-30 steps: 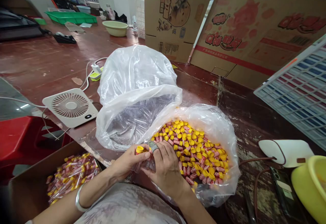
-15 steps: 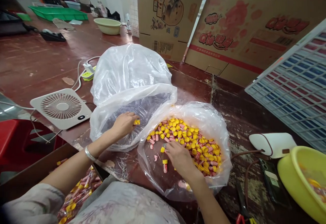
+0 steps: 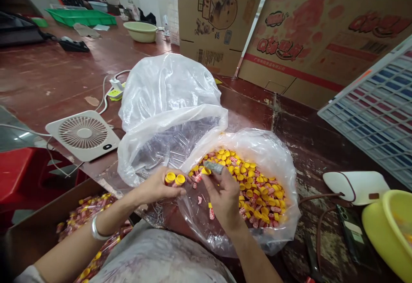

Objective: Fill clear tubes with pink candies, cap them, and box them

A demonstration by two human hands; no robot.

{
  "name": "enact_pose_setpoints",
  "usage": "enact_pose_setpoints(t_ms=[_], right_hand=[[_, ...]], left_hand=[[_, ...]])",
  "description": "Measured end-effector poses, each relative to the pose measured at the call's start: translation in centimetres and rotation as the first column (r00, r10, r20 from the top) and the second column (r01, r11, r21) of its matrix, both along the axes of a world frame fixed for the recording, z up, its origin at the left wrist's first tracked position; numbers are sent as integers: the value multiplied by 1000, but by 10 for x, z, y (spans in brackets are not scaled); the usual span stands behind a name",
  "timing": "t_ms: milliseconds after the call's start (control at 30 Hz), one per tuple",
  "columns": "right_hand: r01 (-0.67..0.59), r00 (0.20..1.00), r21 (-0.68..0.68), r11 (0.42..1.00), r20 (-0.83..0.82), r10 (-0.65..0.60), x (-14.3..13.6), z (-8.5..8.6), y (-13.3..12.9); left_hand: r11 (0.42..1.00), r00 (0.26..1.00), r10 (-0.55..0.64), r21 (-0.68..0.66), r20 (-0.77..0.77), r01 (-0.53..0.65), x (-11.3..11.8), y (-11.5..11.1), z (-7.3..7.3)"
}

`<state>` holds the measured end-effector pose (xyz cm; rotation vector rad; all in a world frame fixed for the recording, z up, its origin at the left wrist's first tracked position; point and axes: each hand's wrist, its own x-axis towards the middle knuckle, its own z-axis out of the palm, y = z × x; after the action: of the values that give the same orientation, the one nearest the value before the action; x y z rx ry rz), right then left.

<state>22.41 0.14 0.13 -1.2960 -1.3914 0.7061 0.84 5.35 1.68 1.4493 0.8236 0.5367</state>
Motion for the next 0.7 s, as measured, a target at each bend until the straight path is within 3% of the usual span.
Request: enact_pose_setpoints(t_ms=[100, 200, 300, 433, 533, 600, 700], right_hand=[[-123, 980, 25, 992, 159, 117, -8, 11, -3], [-251, 876, 96, 963, 447, 184, -9, 15, -8], [-310, 759, 186, 933, 639, 125, -9, 11, -13], [-282, 703, 241, 929, 710, 30, -18, 0, -16], [-320, 687, 277, 906, 726, 21, -29, 2, -16], [-401, 673, 231, 887, 730, 114, -31, 10, -16], [-461, 615, 46, 886, 736, 282, -11, 20, -17]], left_hand=[[991, 993, 45, -129, 105, -31, 10, -12, 0], [958, 970, 132, -278, 206, -71, 13, -17, -3], [893, 917, 232, -445, 324, -69, 14, -23, -9], [811, 867, 335, -582, 368, -67, 22, -32, -18], [794, 861, 350, -605, 369, -63, 24, -39, -24], [813, 879, 328, -577, 346, -76, 12, -42, -25], [918, 970, 162, -389, 183, -80, -45, -47, -26]])
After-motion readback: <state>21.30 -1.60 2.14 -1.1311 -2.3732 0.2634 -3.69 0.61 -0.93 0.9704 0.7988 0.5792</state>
